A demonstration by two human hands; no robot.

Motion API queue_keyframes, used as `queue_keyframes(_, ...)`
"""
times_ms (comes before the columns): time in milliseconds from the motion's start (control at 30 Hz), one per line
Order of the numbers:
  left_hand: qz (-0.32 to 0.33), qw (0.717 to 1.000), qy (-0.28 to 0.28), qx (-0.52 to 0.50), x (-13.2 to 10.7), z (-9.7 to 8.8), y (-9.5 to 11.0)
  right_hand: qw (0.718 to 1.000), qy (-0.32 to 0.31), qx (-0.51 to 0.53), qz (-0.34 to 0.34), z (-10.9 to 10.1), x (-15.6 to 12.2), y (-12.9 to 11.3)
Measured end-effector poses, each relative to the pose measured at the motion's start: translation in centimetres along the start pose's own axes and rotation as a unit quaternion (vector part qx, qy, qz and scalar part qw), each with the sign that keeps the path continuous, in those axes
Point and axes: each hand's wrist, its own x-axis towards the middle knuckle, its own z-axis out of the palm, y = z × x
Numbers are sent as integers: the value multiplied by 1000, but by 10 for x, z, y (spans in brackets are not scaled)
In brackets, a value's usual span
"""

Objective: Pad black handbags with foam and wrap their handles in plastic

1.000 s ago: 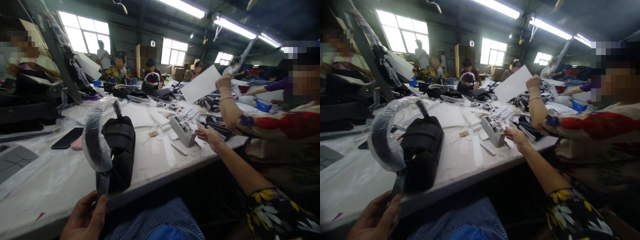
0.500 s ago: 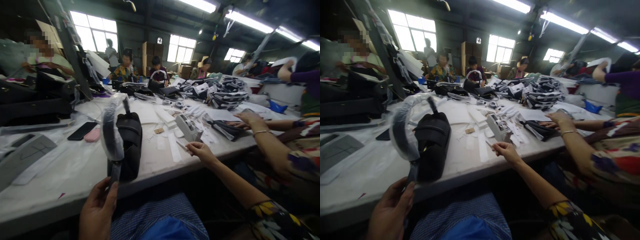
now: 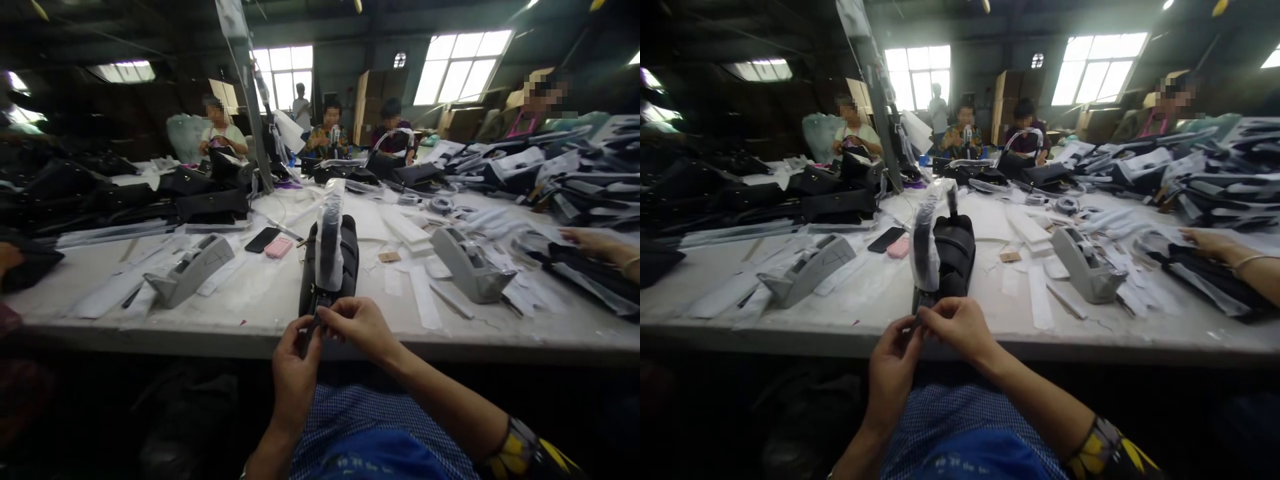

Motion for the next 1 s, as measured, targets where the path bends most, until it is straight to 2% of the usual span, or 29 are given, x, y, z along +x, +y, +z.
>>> queue_keyframes(67,-12,999,-11,-31,0,0,0,999,3,-35,8,-1,3,2)
queue_keyframes(133,-49,996,-20,-72,-1,0,2,999,-9,-41,23,-5,5,4)
queue_keyframes(267,-174,970,-44,-166,-4,-3,10,994,-101,36,19,-16,9,14)
queue_keyframes(367,-219,953,-64,-200,-4,-6,15,982,-166,93,-3,-19,8,23)
queue_keyframes(433,-224,952,-74,-194,-3,-6,16,985,-151,84,-19,-17,6,27)
queue_keyframes(600,-236,954,-82,-163,0,-4,14,998,-29,3,-54,-1,-3,30)
queue_keyframes(700,-244,953,-100,-150,-1,-2,14,997,22,-28,-62,6,-6,28)
queue_keyframes(900,-236,955,-107,-142,-3,-2,16,996,33,-58,-57,9,-4,19)
queue_keyframes(1000,-245,950,-126,-145,-3,0,15,996,34,-74,-34,10,-1,19)
